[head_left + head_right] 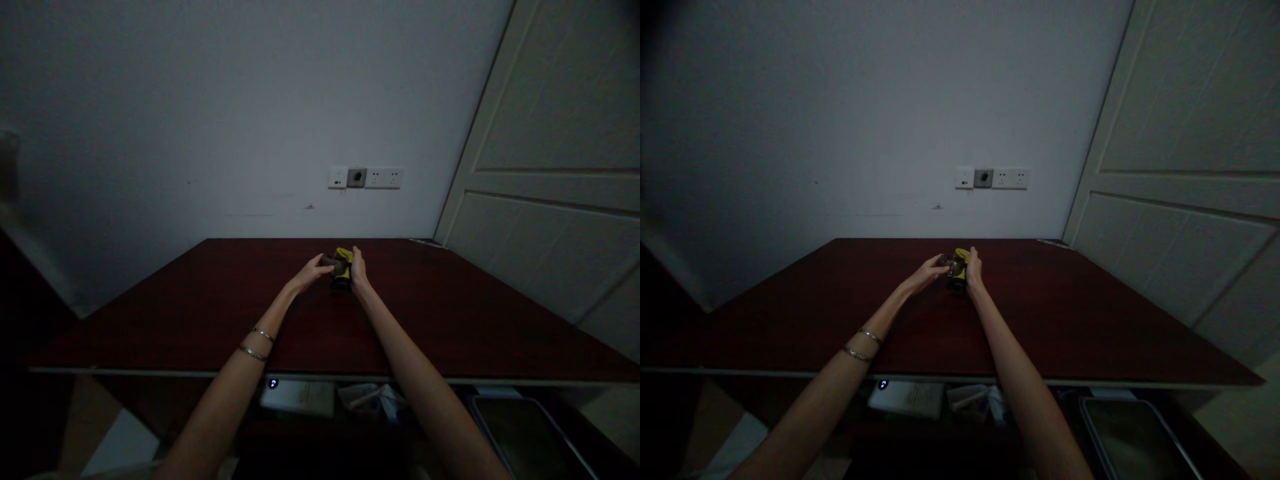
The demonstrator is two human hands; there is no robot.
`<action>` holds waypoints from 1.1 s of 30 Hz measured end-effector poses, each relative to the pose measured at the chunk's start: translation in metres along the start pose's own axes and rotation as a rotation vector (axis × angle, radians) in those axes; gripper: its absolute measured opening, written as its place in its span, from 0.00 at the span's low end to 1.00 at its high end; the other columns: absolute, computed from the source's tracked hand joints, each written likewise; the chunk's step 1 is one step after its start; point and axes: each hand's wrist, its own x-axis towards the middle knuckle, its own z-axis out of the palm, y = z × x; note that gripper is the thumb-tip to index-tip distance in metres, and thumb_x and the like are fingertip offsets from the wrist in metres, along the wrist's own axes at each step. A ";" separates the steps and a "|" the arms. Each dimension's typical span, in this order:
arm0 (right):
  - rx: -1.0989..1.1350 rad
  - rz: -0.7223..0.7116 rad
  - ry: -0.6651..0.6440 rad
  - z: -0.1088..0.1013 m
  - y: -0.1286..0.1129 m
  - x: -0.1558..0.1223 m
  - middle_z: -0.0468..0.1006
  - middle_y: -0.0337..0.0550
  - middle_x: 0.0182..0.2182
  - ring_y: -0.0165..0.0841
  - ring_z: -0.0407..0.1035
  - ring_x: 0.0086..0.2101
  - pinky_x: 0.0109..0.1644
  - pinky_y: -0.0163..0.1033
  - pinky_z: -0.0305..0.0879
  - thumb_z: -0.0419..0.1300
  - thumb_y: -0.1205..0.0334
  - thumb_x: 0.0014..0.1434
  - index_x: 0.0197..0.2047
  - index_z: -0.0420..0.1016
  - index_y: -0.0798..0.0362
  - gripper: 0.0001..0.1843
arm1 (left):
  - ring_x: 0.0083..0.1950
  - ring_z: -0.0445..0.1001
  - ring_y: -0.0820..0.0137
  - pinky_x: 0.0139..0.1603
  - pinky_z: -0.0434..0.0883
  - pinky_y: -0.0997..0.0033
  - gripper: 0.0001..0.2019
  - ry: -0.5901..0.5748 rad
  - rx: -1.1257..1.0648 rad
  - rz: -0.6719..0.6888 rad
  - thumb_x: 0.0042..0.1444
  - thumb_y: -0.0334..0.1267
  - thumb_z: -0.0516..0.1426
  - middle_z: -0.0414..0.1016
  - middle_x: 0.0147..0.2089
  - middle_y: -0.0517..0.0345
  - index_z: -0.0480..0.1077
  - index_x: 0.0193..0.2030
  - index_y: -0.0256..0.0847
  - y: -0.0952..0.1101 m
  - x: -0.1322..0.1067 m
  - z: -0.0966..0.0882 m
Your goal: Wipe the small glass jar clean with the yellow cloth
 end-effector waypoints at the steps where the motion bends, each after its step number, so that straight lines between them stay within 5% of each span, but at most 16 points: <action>1: 0.015 0.015 0.005 0.000 -0.002 -0.001 0.77 0.40 0.21 0.32 0.70 0.26 0.34 0.36 0.66 0.43 0.51 0.54 0.30 0.75 0.56 0.23 | 0.47 0.68 0.65 0.50 0.62 0.62 0.22 -0.026 -0.005 0.007 0.42 0.39 0.61 0.70 0.46 0.48 0.64 0.46 0.33 0.002 -0.001 -0.001; 6: 0.028 0.037 0.008 0.002 -0.008 -0.003 0.76 0.40 0.20 0.31 0.68 0.21 0.30 0.35 0.65 0.44 0.51 0.53 0.28 0.74 0.56 0.22 | 0.44 0.69 0.68 0.51 0.62 0.62 0.22 -0.004 0.004 0.049 0.38 0.35 0.64 0.71 0.44 0.48 0.66 0.42 0.32 0.010 -0.004 0.000; 11: -0.047 -0.069 0.008 0.001 -0.006 -0.002 0.78 0.42 0.26 0.34 0.71 0.28 0.36 0.37 0.65 0.46 0.48 0.53 0.29 0.76 0.56 0.23 | 0.45 0.69 0.67 0.51 0.62 0.61 0.26 0.055 0.013 0.090 0.34 0.33 0.65 0.70 0.46 0.47 0.66 0.43 0.31 0.010 -0.003 0.003; 19: -0.128 -0.204 0.050 0.007 0.006 -0.003 0.78 0.42 0.32 0.33 0.71 0.36 0.42 0.36 0.63 0.48 0.47 0.52 0.31 0.76 0.54 0.22 | 0.42 0.70 0.67 0.46 0.65 0.62 0.35 0.336 0.197 0.114 0.30 0.37 0.67 0.69 0.42 0.46 0.58 0.46 0.33 -0.008 0.002 0.003; 26: -0.074 -0.179 0.107 0.009 0.004 -0.005 0.78 0.42 0.29 0.31 0.71 0.31 0.39 0.34 0.64 0.49 0.50 0.51 0.31 0.75 0.56 0.20 | 0.49 0.66 0.61 0.52 0.60 0.62 0.37 0.494 0.349 0.114 0.28 0.42 0.67 0.65 0.47 0.43 0.60 0.47 0.32 -0.012 0.008 0.013; 29: 0.011 -0.107 0.149 0.006 -0.003 -0.007 0.77 0.40 0.24 0.31 0.71 0.28 0.34 0.34 0.64 0.48 0.53 0.51 0.31 0.75 0.57 0.19 | 0.50 0.65 0.60 0.52 0.60 0.62 0.35 0.475 0.406 0.121 0.29 0.42 0.67 0.65 0.48 0.42 0.62 0.47 0.32 -0.003 0.008 0.023; 33: 0.075 -0.007 0.197 0.001 -0.015 -0.008 0.75 0.38 0.19 0.29 0.69 0.22 0.28 0.32 0.64 0.46 0.56 0.53 0.31 0.74 0.57 0.19 | 0.42 0.68 0.64 0.45 0.64 0.63 0.24 0.257 0.359 0.123 0.39 0.42 0.62 0.70 0.41 0.48 0.64 0.43 0.32 0.008 0.008 0.028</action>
